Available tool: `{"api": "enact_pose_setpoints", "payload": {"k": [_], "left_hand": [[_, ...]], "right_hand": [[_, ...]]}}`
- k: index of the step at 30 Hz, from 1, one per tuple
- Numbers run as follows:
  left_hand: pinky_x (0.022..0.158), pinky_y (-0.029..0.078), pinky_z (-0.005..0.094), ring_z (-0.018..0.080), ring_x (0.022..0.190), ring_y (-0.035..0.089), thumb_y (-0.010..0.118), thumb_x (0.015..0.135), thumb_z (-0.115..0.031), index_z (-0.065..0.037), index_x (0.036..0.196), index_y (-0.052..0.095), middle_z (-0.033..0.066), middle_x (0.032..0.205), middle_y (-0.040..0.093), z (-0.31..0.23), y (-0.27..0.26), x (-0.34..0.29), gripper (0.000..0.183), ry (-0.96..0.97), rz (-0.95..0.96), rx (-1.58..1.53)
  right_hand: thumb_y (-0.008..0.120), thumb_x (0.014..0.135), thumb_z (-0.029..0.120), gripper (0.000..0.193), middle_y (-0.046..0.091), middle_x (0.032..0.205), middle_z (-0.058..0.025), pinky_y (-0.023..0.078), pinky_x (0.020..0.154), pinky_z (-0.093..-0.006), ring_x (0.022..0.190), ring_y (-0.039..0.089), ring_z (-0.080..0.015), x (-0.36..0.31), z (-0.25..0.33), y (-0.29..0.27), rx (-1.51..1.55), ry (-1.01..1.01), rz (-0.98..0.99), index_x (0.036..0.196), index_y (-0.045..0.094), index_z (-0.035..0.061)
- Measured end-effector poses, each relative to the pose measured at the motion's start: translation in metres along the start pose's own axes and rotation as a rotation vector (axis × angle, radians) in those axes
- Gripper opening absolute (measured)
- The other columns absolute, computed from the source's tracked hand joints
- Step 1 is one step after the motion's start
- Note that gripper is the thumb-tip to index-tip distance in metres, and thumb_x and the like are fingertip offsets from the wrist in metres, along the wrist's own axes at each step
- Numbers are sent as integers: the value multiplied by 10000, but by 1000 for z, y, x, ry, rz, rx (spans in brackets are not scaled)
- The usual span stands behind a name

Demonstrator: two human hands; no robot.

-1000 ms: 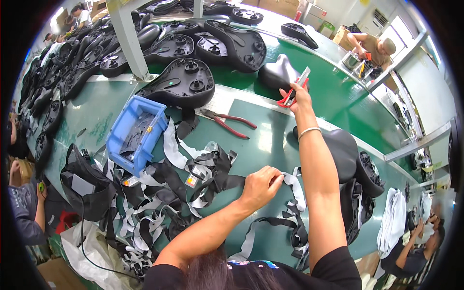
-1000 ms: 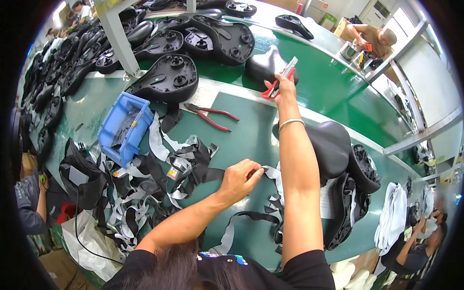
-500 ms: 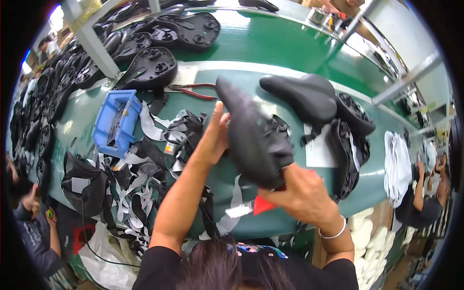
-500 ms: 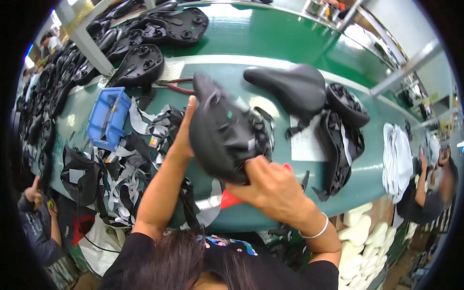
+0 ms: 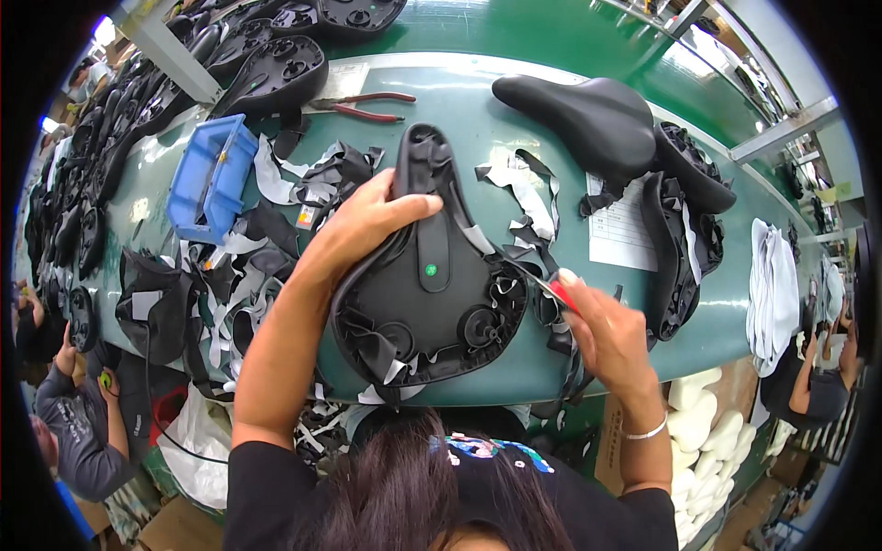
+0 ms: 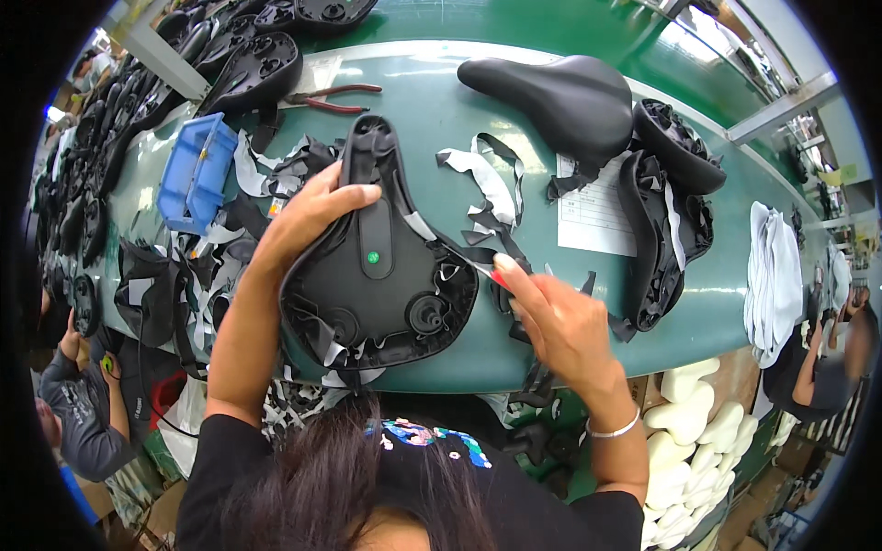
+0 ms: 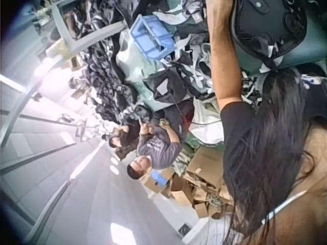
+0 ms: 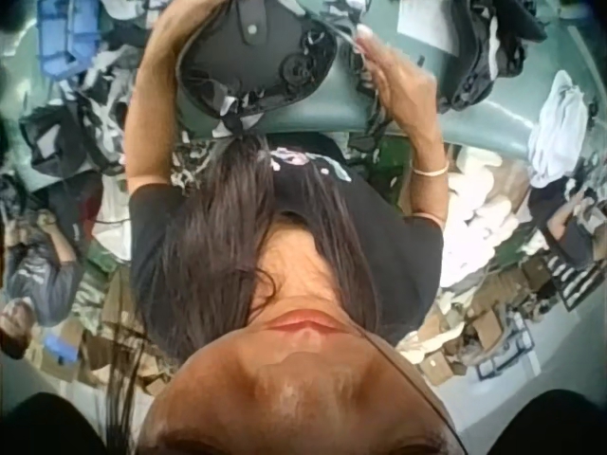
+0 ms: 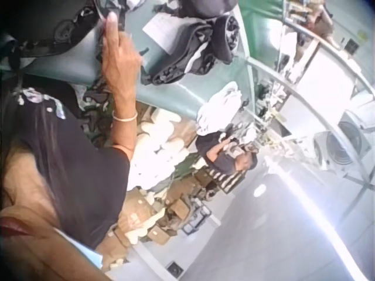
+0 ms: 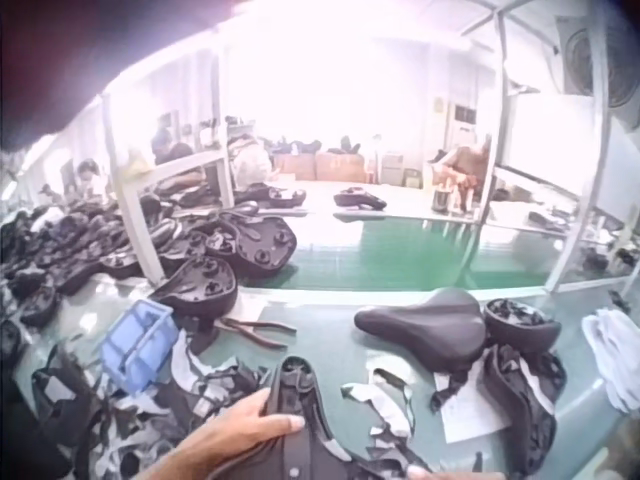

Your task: The person uses a red utility knife to trim excess black fabric from the underside of a bicycle saddle. They hold the saddle on a green workbench, carefully cutting along the edges to remove loose material and scraps. The person repeatedly adjusts the saddle's position to access different areas for trimming.

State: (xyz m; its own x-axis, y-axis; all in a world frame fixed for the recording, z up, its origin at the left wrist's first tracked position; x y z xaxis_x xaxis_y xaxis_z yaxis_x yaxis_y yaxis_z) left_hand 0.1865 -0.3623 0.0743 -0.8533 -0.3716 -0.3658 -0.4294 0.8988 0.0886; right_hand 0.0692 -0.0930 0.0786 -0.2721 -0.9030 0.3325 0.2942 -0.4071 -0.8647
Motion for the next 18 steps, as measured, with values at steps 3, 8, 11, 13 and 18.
{"api": "enact_pose_setpoints", "payload": {"k": [3, 8, 11, 13, 18], "left_hand": [[645, 504, 251, 122, 720, 601, 635, 804, -241, 31, 1125, 543, 78, 906, 621, -20, 10, 4, 431, -1, -4, 198], [644, 466, 247, 105, 713, 562, 614, 795, -232, 28, 1020, 557, 59, 862, 596, 1, -4, 10, 349, -19, -126, 265], [629, 448, 241, 94, 676, 529, 599, 790, -223, 21, 976, 553, 31, 811, 572, 12, -2, -11, 311, 31, -227, 212], [622, 450, 235, 90, 655, 519, 595, 794, -209, 17, 980, 543, 29, 804, 558, 27, -2, -26, 297, 36, -335, 109], [726, 461, 276, 138, 809, 547, 656, 783, -255, 59, 1084, 517, 79, 936, 581, 47, -4, -56, 457, 64, -455, -75]], "right_hand": [[597, 793, 79, 626, 521, 736, -84, 450, 495, -378, 569, 529, -265, 26, -5, -6, -205, -163, 175, 1385, 453, 222], [623, 810, 37, 705, 505, 710, -127, 441, 477, -418, 525, 524, -315, -17, 9, 14, -124, 108, 322, 1444, 345, 177], [612, 833, 36, 711, 540, 716, -153, 442, 489, -451, 543, 541, -357, -45, 38, 37, -77, 289, 261, 1459, 286, 118], [601, 849, 45, 703, 563, 719, -182, 448, 510, -472, 572, 561, -388, -58, 62, 38, -15, 396, 275, 1460, 254, 79], [554, 897, 70, 547, 636, 919, -274, 524, 663, -433, 757, 645, -403, -74, 81, 21, 199, 519, 215, 1402, 346, 64]]}}
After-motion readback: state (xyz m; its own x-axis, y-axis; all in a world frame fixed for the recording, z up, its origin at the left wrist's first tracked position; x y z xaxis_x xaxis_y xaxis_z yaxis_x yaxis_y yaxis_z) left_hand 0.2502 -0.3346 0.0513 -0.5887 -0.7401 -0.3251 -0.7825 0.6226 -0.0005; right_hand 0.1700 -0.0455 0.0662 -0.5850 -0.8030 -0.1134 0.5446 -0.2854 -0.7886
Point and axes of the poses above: each hand's wrist, its own x-axis towards the middle knuckle, its own y-axis out of the palm, z = x × y, the point moved 2 cm from there along x, towards the middle knuckle
